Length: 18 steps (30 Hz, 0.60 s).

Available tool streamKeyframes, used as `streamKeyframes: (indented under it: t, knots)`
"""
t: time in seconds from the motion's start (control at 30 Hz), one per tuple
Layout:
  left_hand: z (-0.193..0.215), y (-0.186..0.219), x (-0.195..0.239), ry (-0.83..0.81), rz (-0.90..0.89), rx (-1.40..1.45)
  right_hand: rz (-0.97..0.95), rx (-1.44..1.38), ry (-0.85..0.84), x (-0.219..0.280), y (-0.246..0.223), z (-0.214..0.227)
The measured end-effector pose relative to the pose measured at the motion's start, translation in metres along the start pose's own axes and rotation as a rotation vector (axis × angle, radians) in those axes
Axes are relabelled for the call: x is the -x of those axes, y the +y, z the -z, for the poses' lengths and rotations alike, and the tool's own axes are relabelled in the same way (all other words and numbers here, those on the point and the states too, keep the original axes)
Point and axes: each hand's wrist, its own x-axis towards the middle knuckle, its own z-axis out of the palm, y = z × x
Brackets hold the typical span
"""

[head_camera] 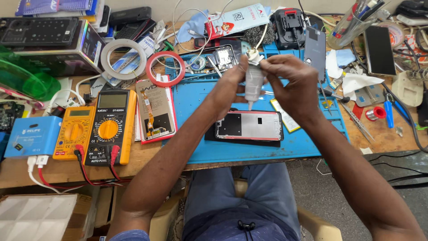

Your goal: The person cleans the back of a disassembled mobile phone with a cloth and a small tool, then applies adhesive tape along the edges of the phone's back cover. The person uses scissors to cut the tape and a small tool to press it into place.

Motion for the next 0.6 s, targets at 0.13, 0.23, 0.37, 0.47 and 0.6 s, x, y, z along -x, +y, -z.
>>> streamKeyframes:
  t: [0.13,0.23,0.37,0.47,0.6]
  knots:
    - [0.001,-0.005,0.001,0.018,0.024,-0.092,0.048,0.029,-0.003,0.011,-0.004,-0.009]
    - [0.002,-0.007,-0.001,-0.026,-0.074,-0.067,0.006,-0.041,-0.010,0.006,-0.007,-0.006]
    - [0.001,-0.013,-0.003,-0.003,-0.252,-0.313,-0.402,-0.173,-0.102,-0.008,-0.008,0.001]
    - [-0.004,-0.021,0.002,0.104,-0.383,-0.504,-0.400,-0.231,-0.160,-0.008,-0.012,0.003]
    - [-0.012,-0.012,0.008,0.200,-0.494,-0.706,-0.389,-0.212,-0.139,-0.012,-0.015,0.004]
